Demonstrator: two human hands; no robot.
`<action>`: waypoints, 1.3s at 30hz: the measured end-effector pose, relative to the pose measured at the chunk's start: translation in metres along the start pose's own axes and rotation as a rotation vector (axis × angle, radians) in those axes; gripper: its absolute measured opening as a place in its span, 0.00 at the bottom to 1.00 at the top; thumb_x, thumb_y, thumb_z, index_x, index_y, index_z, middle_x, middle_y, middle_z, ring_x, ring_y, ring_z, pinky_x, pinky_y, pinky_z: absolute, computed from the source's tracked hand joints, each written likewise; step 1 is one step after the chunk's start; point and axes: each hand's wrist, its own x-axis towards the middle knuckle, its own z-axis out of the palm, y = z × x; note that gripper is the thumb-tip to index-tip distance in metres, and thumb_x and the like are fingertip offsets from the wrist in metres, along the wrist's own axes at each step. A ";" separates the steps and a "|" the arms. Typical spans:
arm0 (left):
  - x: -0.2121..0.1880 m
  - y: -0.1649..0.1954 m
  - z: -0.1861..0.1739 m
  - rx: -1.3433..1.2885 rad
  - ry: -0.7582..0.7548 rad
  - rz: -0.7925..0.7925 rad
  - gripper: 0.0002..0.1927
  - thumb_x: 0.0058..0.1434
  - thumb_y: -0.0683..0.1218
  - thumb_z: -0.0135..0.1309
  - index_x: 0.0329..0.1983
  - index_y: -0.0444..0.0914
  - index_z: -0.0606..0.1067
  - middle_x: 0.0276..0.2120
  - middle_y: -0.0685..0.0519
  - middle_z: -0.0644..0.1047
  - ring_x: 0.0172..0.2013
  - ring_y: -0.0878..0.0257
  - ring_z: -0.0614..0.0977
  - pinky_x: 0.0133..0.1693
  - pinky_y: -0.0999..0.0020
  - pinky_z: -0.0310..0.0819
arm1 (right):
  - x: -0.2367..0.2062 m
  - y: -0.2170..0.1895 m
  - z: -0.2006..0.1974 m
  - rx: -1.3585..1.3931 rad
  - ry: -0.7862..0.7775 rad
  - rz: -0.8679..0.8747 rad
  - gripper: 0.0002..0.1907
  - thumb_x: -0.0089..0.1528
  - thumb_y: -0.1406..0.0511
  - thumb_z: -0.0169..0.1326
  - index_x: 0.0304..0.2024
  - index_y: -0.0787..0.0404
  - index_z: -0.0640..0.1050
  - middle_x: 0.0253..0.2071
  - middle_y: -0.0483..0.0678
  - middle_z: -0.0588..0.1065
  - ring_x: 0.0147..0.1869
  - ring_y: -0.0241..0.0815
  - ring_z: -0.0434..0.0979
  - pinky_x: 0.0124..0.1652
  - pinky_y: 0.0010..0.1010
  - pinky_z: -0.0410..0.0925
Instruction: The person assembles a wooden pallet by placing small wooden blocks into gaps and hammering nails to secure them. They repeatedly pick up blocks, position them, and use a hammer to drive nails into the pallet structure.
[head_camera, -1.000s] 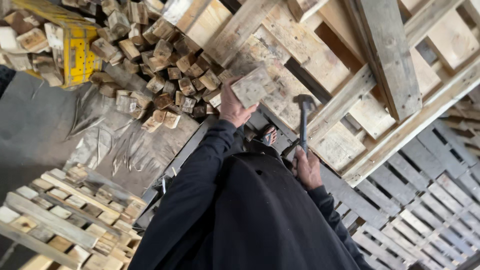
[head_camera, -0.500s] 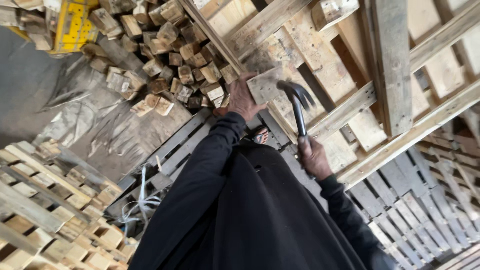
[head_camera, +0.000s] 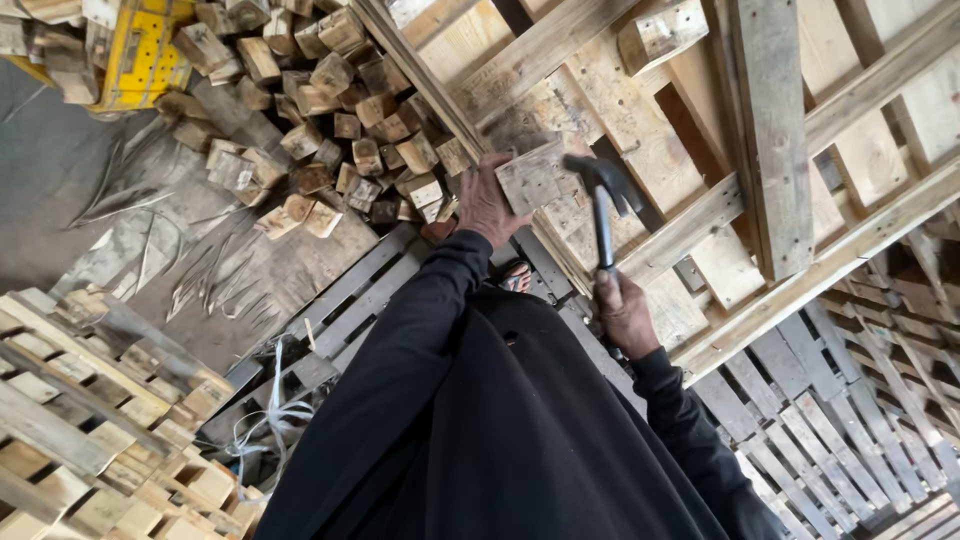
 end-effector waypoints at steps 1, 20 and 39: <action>0.000 0.002 -0.001 -0.021 0.011 0.010 0.48 0.47 0.57 0.75 0.65 0.41 0.59 0.54 0.44 0.68 0.58 0.45 0.68 0.64 0.40 0.51 | -0.001 0.001 0.004 0.153 0.023 0.101 0.22 0.72 0.51 0.45 0.39 0.63 0.73 0.22 0.46 0.68 0.21 0.37 0.66 0.21 0.29 0.62; 0.028 0.010 0.034 0.043 0.004 -0.006 0.53 0.40 0.59 0.77 0.63 0.42 0.59 0.71 0.46 0.55 0.74 0.38 0.47 0.69 0.25 0.38 | -0.006 -0.028 -0.013 -0.032 0.037 -0.220 0.28 0.70 0.44 0.47 0.40 0.63 0.72 0.24 0.45 0.70 0.24 0.35 0.67 0.25 0.29 0.64; 0.032 0.020 0.033 0.128 0.005 0.003 0.54 0.42 0.59 0.77 0.65 0.45 0.56 0.65 0.41 0.63 0.63 0.38 0.65 0.64 0.34 0.40 | -0.033 -0.009 -0.021 0.210 0.052 0.031 0.28 0.67 0.43 0.51 0.37 0.63 0.73 0.24 0.45 0.69 0.22 0.32 0.65 0.21 0.25 0.61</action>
